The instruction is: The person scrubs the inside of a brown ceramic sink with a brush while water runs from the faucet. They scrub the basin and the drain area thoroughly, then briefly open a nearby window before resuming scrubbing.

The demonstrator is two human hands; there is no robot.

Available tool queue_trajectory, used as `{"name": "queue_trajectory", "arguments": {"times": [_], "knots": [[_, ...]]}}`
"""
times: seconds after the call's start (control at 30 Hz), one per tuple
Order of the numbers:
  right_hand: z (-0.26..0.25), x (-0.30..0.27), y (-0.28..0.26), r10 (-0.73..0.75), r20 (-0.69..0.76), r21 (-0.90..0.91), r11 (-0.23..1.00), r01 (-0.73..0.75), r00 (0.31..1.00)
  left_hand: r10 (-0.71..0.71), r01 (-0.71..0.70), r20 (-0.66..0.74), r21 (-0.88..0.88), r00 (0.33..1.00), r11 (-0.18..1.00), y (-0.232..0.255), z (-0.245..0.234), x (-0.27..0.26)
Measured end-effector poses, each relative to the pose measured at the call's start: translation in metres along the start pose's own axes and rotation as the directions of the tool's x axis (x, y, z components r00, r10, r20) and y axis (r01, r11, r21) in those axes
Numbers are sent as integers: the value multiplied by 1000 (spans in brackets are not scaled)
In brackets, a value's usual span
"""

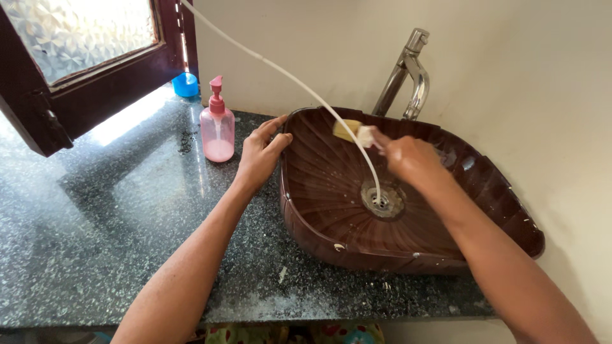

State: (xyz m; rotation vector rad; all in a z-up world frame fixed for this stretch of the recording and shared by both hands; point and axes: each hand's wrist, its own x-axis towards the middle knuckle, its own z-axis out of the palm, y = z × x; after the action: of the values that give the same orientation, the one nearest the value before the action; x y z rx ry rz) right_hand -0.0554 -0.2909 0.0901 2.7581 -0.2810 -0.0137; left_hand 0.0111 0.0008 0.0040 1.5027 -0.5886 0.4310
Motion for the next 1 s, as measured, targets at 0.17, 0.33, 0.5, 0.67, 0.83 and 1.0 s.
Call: {"name": "queue_trajectory", "arguments": {"times": [0.17, 0.33, 0.5, 0.67, 0.83, 1.0], "knots": [[13, 1, 60, 34, -137, -59, 997, -42, 990, -7, 7, -6, 8, 1000, 1000, 3, 1, -2], [5, -3, 23, 23, 73, 59, 998, -27, 997, 7, -7, -4, -6, 1000, 1000, 3, 1, -1], [-6, -9, -1, -42, -54, 51, 998, 45, 998, 30, -30, 0, -8, 1000, 1000, 0, 1, -2], [-6, -11, 26, -9, -118, 68, 998, 17, 993, 56, -56, -5, 22, 998, 998, 1, 2, -1], [10, 2, 7, -144, -239, 81, 983, 167, 960, 50, -50, -2, 26, 999, 998, 1, 2, 1], [-1, 1, 4, 33, -42, 132, 991, -27, 999, 51, -50, -7, 45, 999, 998, 1, 2, -1]]}}
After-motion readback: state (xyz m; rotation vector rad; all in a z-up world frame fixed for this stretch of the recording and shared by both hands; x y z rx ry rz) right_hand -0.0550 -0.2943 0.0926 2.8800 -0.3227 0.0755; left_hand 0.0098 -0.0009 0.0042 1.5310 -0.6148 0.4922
